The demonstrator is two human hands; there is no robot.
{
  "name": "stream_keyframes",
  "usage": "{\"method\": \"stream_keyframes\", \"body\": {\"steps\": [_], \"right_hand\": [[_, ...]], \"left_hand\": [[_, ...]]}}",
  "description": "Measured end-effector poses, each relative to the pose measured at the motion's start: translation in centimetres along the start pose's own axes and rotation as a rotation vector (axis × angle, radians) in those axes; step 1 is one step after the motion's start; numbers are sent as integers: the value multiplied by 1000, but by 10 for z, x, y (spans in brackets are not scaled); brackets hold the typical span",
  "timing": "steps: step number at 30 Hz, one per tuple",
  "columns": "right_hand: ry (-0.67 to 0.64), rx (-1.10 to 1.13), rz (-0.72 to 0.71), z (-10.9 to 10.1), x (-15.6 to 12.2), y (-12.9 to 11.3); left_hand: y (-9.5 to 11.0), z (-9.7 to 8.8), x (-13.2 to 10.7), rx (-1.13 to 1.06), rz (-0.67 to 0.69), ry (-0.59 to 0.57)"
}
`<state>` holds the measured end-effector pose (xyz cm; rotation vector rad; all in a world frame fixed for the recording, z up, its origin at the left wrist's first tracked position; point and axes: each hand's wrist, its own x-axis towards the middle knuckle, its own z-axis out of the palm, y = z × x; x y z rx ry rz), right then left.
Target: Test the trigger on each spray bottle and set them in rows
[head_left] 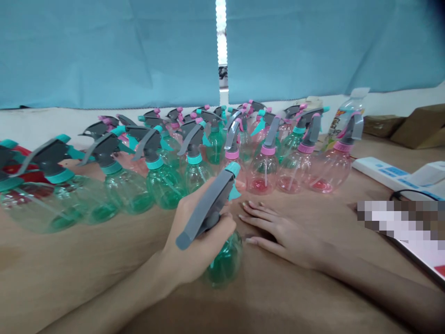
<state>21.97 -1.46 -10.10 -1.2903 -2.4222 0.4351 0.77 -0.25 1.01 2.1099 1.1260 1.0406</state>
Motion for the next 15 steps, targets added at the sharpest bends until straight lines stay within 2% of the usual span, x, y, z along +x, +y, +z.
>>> {"method": "stream_keyframes", "body": {"steps": [3, 6, 15], "right_hand": [[8, 13, -1, 0, 0, 0], [3, 15, 2, 0, 0, -1], [30, 38, 0, 1, -1, 1]], "left_hand": [[3, 3, -2, -47, -43, -43], [1, 7, -3, -58, -59, -24], [-7, 10, -3, -36, 32, -16]]}}
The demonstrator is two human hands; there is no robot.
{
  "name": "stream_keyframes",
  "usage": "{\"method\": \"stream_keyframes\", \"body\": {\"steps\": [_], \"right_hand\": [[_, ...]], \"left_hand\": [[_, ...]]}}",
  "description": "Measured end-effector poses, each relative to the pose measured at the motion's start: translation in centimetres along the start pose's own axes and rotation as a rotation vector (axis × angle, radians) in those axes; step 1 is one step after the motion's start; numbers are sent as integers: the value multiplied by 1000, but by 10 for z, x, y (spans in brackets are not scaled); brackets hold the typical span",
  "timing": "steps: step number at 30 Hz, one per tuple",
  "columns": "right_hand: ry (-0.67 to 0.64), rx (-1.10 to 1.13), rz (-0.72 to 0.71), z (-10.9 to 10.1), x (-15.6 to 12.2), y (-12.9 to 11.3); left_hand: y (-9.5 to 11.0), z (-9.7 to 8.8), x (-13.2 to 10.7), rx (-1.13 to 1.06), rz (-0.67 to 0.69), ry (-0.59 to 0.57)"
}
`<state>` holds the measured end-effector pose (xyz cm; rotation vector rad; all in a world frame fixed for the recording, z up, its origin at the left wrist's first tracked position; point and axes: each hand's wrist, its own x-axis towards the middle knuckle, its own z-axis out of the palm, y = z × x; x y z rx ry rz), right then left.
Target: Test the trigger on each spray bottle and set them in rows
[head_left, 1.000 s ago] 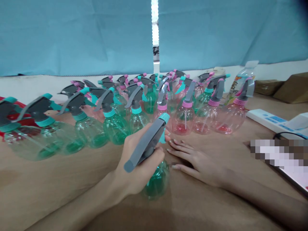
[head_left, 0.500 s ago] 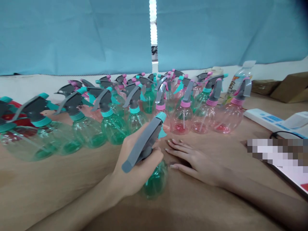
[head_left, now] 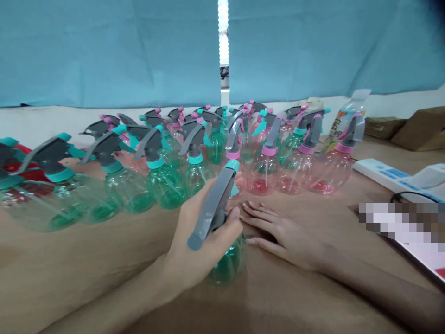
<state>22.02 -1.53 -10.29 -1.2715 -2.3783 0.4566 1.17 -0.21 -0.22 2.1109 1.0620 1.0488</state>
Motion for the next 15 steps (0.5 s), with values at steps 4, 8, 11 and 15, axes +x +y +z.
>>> {"method": "stream_keyframes", "body": {"steps": [4, 8, 11, 15], "right_hand": [[-19, -16, 7, 0, 1, -1], [-36, -36, 13, -1, 1, -1], [-31, -34, 7, 0, 0, 0], [-20, -27, 1, 1, 0, 1]], "left_hand": [[1, 0, 0, -4, 36, 9], [1, -1, 0, -39, 42, 5], [3, -2, 1, -53, 39, 5], [6, -4, 0, -47, 32, 4]]}}
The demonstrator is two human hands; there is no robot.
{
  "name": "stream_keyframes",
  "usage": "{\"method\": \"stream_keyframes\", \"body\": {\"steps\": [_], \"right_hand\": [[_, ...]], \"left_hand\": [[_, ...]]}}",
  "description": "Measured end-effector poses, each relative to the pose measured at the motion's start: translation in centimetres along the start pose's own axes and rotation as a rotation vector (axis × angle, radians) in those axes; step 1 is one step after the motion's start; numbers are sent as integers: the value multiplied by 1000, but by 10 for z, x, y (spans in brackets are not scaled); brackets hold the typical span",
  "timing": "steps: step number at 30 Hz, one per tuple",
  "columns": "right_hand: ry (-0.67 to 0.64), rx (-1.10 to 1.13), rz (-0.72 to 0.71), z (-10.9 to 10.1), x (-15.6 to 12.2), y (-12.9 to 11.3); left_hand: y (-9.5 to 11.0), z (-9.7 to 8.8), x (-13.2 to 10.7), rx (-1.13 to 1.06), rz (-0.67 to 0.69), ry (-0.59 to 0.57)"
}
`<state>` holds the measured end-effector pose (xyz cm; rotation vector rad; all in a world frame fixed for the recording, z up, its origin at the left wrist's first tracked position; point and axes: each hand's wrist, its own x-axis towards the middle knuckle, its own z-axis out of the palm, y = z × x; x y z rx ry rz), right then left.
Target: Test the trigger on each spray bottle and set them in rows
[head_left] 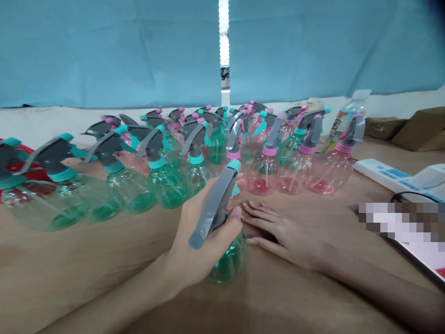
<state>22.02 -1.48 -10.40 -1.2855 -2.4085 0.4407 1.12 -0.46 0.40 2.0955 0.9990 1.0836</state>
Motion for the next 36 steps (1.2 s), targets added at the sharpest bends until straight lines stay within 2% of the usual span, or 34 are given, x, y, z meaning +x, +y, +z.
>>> {"method": "stream_keyframes", "body": {"steps": [12, 23, 36], "right_hand": [[-22, -11, 14, -1, 0, -1], [8, 14, 3, 0, 0, -1], [17, 21, -6, 0, -1, 0]], "left_hand": [[-5, 2, -1, -10, 11, -5], [-4, 2, 0, -5, 2, -15], [5, -1, 1, 21, -47, -3]]}}
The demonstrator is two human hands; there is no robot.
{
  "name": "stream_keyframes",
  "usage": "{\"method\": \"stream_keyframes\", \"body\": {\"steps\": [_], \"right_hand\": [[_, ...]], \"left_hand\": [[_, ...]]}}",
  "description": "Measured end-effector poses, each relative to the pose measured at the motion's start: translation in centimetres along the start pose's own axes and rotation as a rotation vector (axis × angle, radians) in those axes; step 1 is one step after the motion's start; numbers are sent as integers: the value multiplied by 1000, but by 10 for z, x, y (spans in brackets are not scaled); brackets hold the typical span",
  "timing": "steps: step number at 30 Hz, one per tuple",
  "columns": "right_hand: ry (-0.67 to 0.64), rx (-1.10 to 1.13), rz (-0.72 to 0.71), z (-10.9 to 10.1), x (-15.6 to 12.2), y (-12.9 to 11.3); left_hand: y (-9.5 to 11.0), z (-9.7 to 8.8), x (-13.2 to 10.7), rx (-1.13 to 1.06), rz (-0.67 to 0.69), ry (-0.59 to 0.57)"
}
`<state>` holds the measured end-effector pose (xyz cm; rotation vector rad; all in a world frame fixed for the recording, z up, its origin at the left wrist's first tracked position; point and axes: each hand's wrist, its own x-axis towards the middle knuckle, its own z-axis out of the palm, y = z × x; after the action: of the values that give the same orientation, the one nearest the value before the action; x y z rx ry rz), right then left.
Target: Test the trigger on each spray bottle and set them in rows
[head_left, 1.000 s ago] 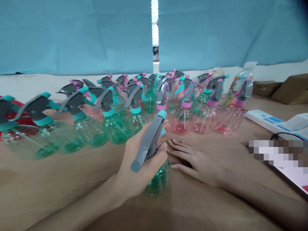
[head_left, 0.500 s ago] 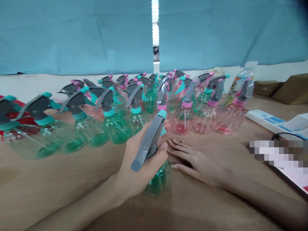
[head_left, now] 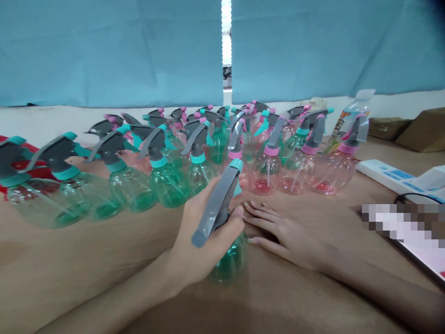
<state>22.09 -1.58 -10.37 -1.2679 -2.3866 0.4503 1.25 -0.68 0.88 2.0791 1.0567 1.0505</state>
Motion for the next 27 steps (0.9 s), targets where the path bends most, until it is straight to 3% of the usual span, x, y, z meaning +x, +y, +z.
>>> {"method": "stream_keyframes", "body": {"steps": [16, 27], "right_hand": [[-7, -1, -13, 1, 1, 1], [-10, 1, -12, 0, 1, 1]], "left_hand": [[-9, -5, 1, 0, 36, -50], [-7, -4, -1, 17, 42, 1]]}}
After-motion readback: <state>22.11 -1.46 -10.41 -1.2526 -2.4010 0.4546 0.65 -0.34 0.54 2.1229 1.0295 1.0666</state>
